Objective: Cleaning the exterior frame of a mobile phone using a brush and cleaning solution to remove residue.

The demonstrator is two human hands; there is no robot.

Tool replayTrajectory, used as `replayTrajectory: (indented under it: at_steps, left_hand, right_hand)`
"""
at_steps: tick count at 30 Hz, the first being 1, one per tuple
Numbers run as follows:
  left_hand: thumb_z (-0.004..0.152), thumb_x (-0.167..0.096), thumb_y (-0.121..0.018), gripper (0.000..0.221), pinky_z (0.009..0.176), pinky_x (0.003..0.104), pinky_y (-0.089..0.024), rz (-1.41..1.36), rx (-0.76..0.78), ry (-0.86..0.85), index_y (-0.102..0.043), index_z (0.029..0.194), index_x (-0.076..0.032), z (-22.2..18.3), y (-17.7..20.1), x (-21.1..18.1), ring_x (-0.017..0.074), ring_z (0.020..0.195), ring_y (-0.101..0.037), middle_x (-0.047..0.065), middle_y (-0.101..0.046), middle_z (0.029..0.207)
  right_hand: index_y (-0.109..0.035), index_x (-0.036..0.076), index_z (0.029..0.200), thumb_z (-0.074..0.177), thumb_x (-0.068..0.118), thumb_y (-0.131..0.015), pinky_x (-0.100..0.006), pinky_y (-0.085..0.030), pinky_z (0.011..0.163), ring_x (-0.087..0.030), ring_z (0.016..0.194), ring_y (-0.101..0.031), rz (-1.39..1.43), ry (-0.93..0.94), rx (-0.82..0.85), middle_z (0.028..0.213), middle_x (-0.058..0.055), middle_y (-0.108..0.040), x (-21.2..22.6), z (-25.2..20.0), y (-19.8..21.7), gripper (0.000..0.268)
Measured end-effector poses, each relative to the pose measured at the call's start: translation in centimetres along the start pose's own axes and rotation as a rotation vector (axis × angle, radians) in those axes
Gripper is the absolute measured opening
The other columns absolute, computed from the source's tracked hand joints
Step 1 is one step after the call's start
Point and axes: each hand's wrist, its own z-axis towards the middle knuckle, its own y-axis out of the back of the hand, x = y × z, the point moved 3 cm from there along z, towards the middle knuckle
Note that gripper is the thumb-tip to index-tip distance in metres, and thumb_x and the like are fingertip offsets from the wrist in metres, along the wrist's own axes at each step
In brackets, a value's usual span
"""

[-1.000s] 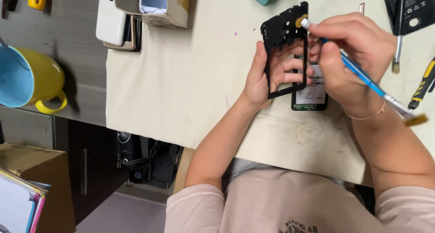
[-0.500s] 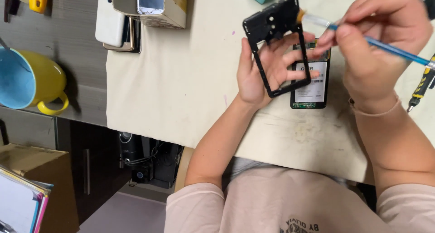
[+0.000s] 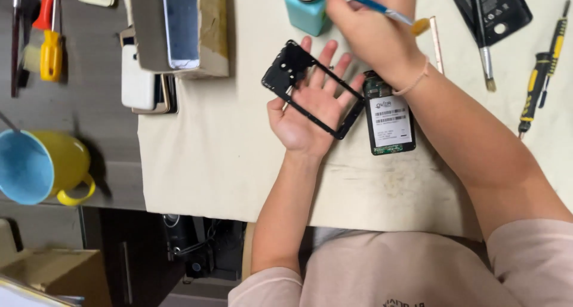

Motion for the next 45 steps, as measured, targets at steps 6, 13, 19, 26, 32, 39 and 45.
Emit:
replayTrajectory:
  at_steps: [6,13,19,26,32,39,45]
  left_hand:
    - [0.072,-0.028,-0.052,0.089,0.123,0.073,-0.017,-0.106,0.098,-0.058,-0.036,0.159,-0.028,1.0,2.6,-0.1,0.0417,0.155,-0.026,0.015,-0.031,0.168]
    - [0.090,-0.053,-0.055,0.084,0.121,0.066,-0.026,-0.161,0.266,-0.042,-0.036,0.163,-0.017,1.6,4.5,-0.1,0.0371,0.149,-0.037,0.014,-0.038,0.165]
    - [0.079,-0.100,-0.032,0.121,0.109,0.063,-0.042,0.013,0.266,-0.139,-0.049,0.150,-0.003,1.5,4.1,-0.3,0.0389,0.128,-0.055,0.021,-0.057,0.135]
    - [0.101,-0.077,-0.032,0.089,0.085,0.035,-0.049,0.064,0.279,-0.186,-0.069,0.108,0.003,1.2,4.1,0.3,0.0263,0.092,-0.062,0.015,-0.066,0.100]
    - [0.093,-0.095,-0.025,0.109,0.066,0.030,-0.040,0.028,0.107,-0.056,-0.059,0.132,0.001,2.3,5.9,0.6,0.0224,0.083,-0.061,0.020,-0.061,0.116]
    - [0.078,-0.094,-0.019,0.127,0.117,0.047,-0.040,0.137,-0.052,-0.121,-0.041,0.154,0.005,1.0,2.9,-0.1,0.0335,0.143,-0.045,0.019,-0.043,0.160]
    - [0.110,-0.071,-0.025,0.085,0.098,0.035,-0.053,0.334,0.152,-0.241,-0.059,0.145,-0.001,1.6,5.0,0.3,0.0204,0.125,-0.061,0.011,-0.062,0.146]
  right_hand:
    - [-0.076,0.003,0.093,0.089,-0.001,-0.070,-0.028,-0.059,0.074,-0.016,0.083,-0.071,0.047,-0.055,-0.006,0.091,-0.004,-0.076,-1.5,0.7,-1.4,0.008]
    - [-0.074,0.000,0.096,0.094,-0.002,-0.073,-0.029,-0.059,0.074,-0.018,0.083,-0.073,0.050,-0.048,-0.055,0.092,-0.009,-0.076,-0.6,0.2,-0.6,0.003]
    - [-0.065,-0.007,0.114,0.110,0.015,-0.049,-0.028,-0.066,0.074,-0.022,0.095,-0.074,0.448,-0.294,0.060,0.110,-0.015,-0.069,0.9,-0.4,0.1,0.027]
    - [-0.064,-0.008,0.119,0.107,-0.006,-0.065,-0.023,-0.064,0.073,-0.022,0.089,-0.076,0.488,-0.438,0.181,0.101,-0.020,-0.071,5.3,-4.9,0.0,0.012]
    - [-0.054,-0.010,0.109,0.106,-0.014,-0.056,-0.029,-0.060,0.069,-0.024,0.073,-0.067,0.530,-0.353,0.181,0.102,-0.027,-0.065,5.6,-7.1,-0.5,0.005]
    - [-0.064,0.001,0.105,0.104,-0.007,-0.064,-0.026,-0.047,0.069,-0.012,0.068,-0.059,0.069,-0.206,0.281,0.082,-0.003,-0.065,4.4,-6.8,-0.7,0.008]
    - [-0.068,-0.009,0.112,0.104,-0.013,-0.061,-0.030,-0.055,0.071,-0.023,0.087,-0.069,0.078,-0.076,0.211,0.105,-0.019,-0.073,5.0,-6.1,-0.2,0.011]
